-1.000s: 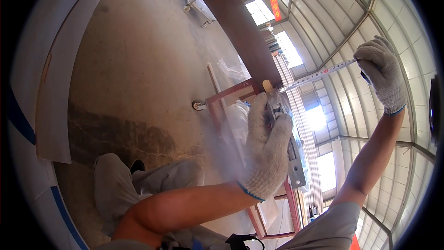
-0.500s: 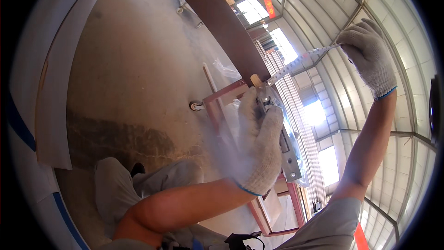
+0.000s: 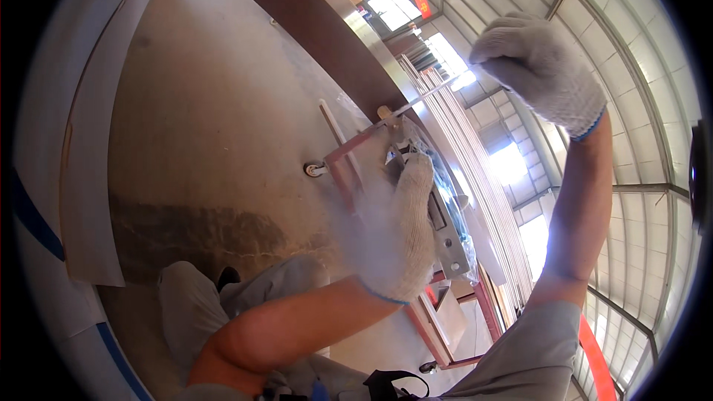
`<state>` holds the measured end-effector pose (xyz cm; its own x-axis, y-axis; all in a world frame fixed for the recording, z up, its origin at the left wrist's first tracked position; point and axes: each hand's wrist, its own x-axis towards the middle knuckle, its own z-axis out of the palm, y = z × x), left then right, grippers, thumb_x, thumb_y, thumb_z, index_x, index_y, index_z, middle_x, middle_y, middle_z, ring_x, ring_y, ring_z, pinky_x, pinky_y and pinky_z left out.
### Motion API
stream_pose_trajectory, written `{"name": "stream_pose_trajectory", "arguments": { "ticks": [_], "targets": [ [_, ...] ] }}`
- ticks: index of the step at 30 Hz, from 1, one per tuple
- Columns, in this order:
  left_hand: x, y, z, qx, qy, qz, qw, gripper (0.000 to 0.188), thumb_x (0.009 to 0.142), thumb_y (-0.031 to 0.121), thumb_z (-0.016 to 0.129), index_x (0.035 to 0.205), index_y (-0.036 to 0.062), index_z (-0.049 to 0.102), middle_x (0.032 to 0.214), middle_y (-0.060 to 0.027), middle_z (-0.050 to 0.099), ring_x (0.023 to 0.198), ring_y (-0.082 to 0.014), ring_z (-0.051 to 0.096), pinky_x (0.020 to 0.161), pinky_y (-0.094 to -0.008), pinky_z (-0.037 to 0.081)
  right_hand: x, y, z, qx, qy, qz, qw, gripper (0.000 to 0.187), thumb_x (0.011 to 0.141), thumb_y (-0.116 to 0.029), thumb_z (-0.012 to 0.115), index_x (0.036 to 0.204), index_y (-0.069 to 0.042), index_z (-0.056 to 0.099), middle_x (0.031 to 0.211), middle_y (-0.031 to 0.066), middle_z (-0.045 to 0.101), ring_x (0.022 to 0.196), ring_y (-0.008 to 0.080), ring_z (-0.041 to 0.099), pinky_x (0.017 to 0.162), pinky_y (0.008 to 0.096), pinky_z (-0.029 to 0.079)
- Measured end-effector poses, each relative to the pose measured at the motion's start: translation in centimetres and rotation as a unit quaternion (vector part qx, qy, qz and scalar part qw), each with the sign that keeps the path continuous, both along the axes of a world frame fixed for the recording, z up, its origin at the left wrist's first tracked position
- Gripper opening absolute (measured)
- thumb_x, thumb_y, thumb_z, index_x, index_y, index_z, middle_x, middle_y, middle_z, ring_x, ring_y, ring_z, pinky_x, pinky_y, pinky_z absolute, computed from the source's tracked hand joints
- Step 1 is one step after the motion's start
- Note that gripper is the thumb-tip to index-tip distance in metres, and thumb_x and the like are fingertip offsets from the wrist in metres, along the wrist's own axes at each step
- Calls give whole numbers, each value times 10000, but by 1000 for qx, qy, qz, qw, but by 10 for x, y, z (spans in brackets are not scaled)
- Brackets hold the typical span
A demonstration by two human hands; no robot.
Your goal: The person measures a wooden board with a tape measure, retrieves and unboxes hardware from a cardboard box, and measures the hardware with the tape measure before holding it against the board.
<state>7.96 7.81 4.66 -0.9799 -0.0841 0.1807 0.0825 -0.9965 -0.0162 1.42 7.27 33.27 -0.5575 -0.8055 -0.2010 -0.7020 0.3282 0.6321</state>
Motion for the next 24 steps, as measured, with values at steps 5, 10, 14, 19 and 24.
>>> {"name": "stream_pose_trajectory", "arguments": {
  "ticks": [5, 10, 14, 19, 24],
  "targets": [
    [0, 0, -2, -7, -9, 14, 1000, 586, 1046, 227, 665, 1520, -18, 424, 1287, -118, 560, 1091, -170, 580, 934, -303, 525, 0, -5, -22, 86, 60, 40, 994, 146, 934, -154, 682, 980, -69, 791, 1016, 99, 779, 985, 317, 714, 935, 441, 567],
    [0, 1, -3, -12, -9, 21, 1000, 582, 1037, 227, 675, 1509, -16, 437, 1301, -128, 554, 1103, -182, 581, 938, -312, 530, 3, -5, -28, 84, 72, 42, 993, 147, 947, -161, 675, 989, -81, 791, 1022, 79, 781, 988, 310, 713, 964, 438, 556],
    [-1, -1, -4, -17, -7, 24, 1000, 579, 1030, 226, 683, 1500, -15, 448, 1312, -136, 550, 1113, -192, 583, 942, -319, 533, 3, -3, -29, 81, 75, 44, 993, 147, 949, -162, 675, 991, -85, 793, 1026, 73, 781, 992, 305, 711, 979, 441, 547],
    [0, 0, -3, -23, -3, 27, 999, 575, 1020, 226, 693, 1489, -13, 460, 1325, -146, 544, 1125, -204, 584, 946, -329, 537, 4, -5, -28, 97, 88, 57, 990, 148, 943, -162, 678, 993, -88, 795, 1034, 69, 785, 993, 303, 713, 975, 438, 549],
    [-1, -1, -4, -28, -3, 31, 999, 572, 1011, 226, 702, 1478, -12, 473, 1339, -155, 538, 1137, -217, 586, 950, -338, 542, 4, -7, -38, 94, 88, 57, 990, 133, 921, -147, 686, 978, -85, 789, 1027, 70, 788, 989, 309, 716, 966, 442, 553]
  ]
}}
